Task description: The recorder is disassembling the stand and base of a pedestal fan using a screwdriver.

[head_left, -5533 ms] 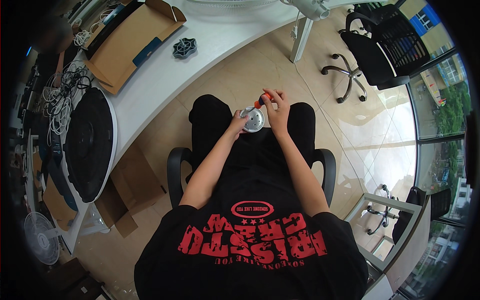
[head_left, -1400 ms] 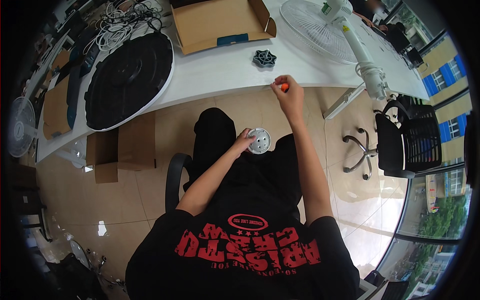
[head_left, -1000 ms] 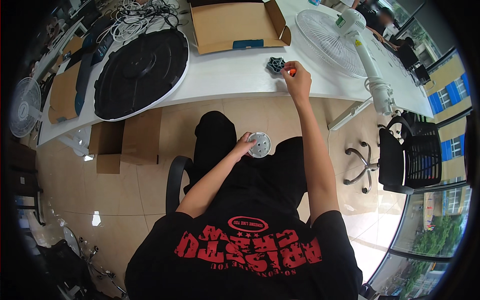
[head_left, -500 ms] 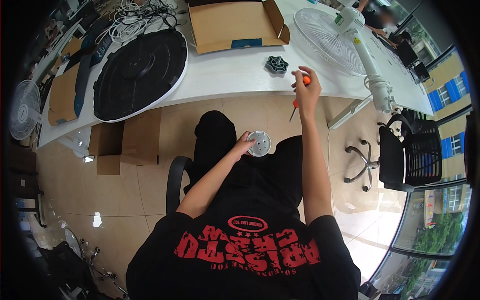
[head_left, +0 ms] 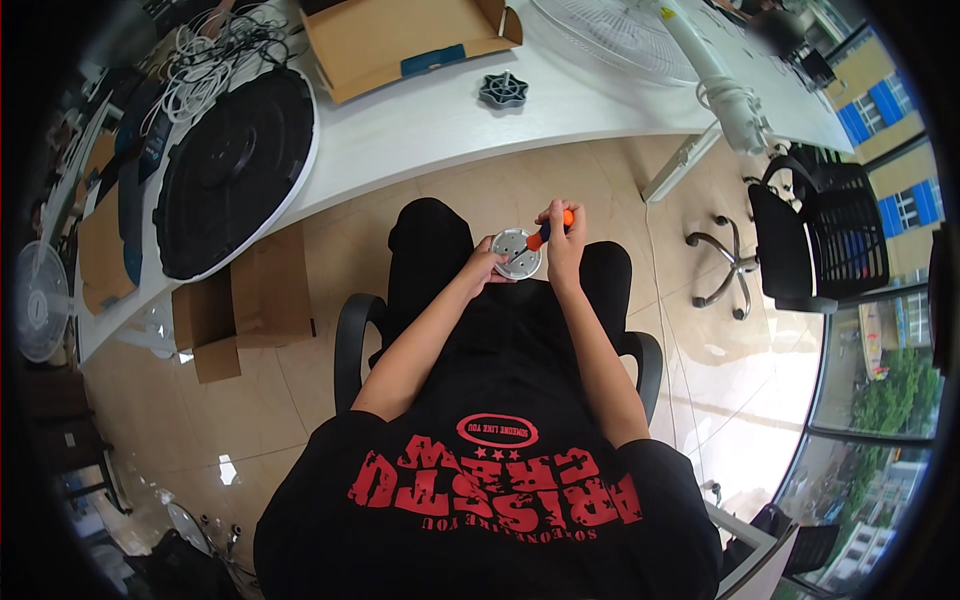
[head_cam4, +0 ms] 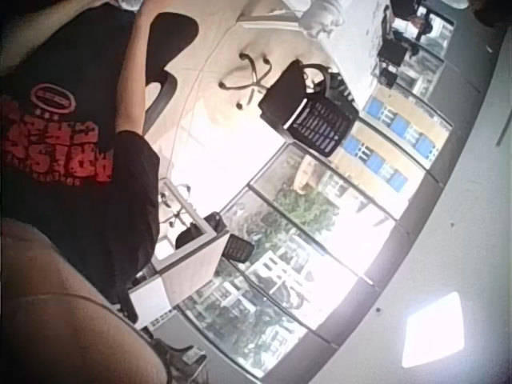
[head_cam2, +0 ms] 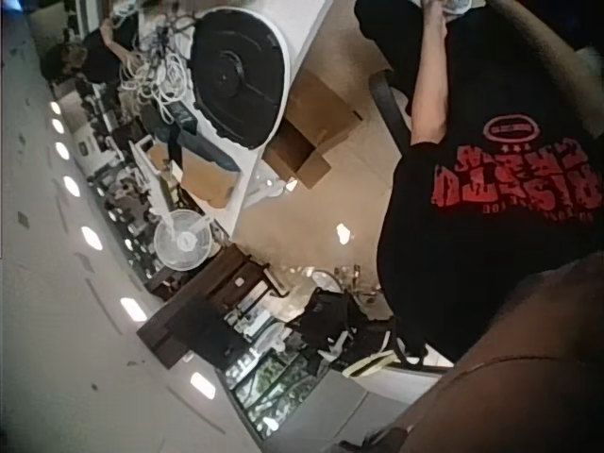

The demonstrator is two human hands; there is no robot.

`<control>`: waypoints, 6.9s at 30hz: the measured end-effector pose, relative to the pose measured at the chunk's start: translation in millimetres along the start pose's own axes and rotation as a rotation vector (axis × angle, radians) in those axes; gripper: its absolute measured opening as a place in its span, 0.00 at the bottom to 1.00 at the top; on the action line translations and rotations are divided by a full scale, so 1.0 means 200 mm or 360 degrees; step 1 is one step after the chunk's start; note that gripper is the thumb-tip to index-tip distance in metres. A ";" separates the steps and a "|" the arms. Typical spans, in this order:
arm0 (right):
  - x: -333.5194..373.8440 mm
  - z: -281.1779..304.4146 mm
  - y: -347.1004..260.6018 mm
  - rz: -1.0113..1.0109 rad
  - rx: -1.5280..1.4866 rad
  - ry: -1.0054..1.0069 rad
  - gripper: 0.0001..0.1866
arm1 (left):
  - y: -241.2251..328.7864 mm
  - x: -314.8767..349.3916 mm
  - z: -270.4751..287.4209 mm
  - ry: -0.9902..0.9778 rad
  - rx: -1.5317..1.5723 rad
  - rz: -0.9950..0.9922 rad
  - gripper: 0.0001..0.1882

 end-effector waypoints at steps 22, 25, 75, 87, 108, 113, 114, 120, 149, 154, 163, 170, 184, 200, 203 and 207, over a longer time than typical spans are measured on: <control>0.11 0.39 0.08 -0.0046 0.0242 0.0341 0.10 | -0.19 -0.19 -0.34 -0.0309 -0.0169 0.0247 0.28; 0.12 0.43 0.08 -0.0007 0.0203 0.0432 0.09 | -0.22 -0.21 -0.37 -0.0327 -0.0196 0.0267 0.27; 0.13 0.45 -0.07 0.0142 0.0891 0.0517 0.18 | -0.25 -0.25 -0.40 -0.0240 -0.0230 0.0283 0.30; 0.14 0.39 -0.07 0.0131 0.0339 0.0074 0.16 | -0.27 -0.28 -0.39 -0.0223 -0.0239 0.0297 0.31; 0.10 0.45 -0.05 0.0296 0.0913 0.0323 0.11 | -0.25 -0.27 -0.39 -0.0159 -0.0184 0.0277 0.30; 0.09 0.45 -0.04 0.0124 0.0637 0.0294 0.10 | -0.26 -0.27 -0.38 -0.0153 -0.0169 0.0262 0.30; 0.08 0.44 -0.02 0.0060 0.0403 0.0284 0.10 | -0.26 -0.27 -0.38 -0.0153 -0.0178 0.0266 0.30; 0.07 0.44 0.01 0.0137 0.0455 0.0210 0.10 | -0.26 -0.28 -0.39 -0.0170 -0.0179 0.0253 0.30; 0.06 0.49 0.04 0.0130 0.0321 0.0155 0.17 | -0.30 -0.31 -0.36 -0.0189 -0.0239 0.0238 0.28; 0.05 0.56 -0.06 0.0092 0.0232 0.0394 0.13 | -0.28 -0.29 -0.37 -0.0231 -0.0192 0.0203 0.26; 0.03 0.51 0.06 0.0013 0.1756 -0.0261 0.14 | -0.30 -0.33 -0.34 -0.0297 -0.0012 0.0198 0.23; 0.14 0.40 0.40 -0.0081 0.2261 -0.0422 0.18 | -0.29 -0.33 -0.35 -0.0321 -0.0032 0.0263 0.18; 0.19 0.26 0.47 -0.0044 0.2427 -0.0486 0.12 | -0.26 -0.29 -0.34 -0.0294 -0.0073 0.0230 0.21; 0.18 0.09 0.43 0.0068 0.2285 -0.0657 0.08 | -0.19 -0.26 -0.21 -0.0231 -0.0032 0.0144 0.25; 0.17 0.07 0.44 -0.0059 0.2344 -0.0730 0.09 | -0.19 -0.26 -0.17 -0.0214 -0.0005 0.0158 0.26; 0.17 0.03 0.46 0.0034 0.2320 -0.0808 0.10 | -0.20 -0.26 -0.12 -0.0159 0.0044 0.0198 0.28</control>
Point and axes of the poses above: each hand's wrist, its own x-axis away from the middle knuckle, its own z-axis out of the back of the hand, y = z × x, the point moved 6 cm from there along -x, towards the middle knuckle, and after that the axes turned 12 degrees about x, right-handed, at the moved point
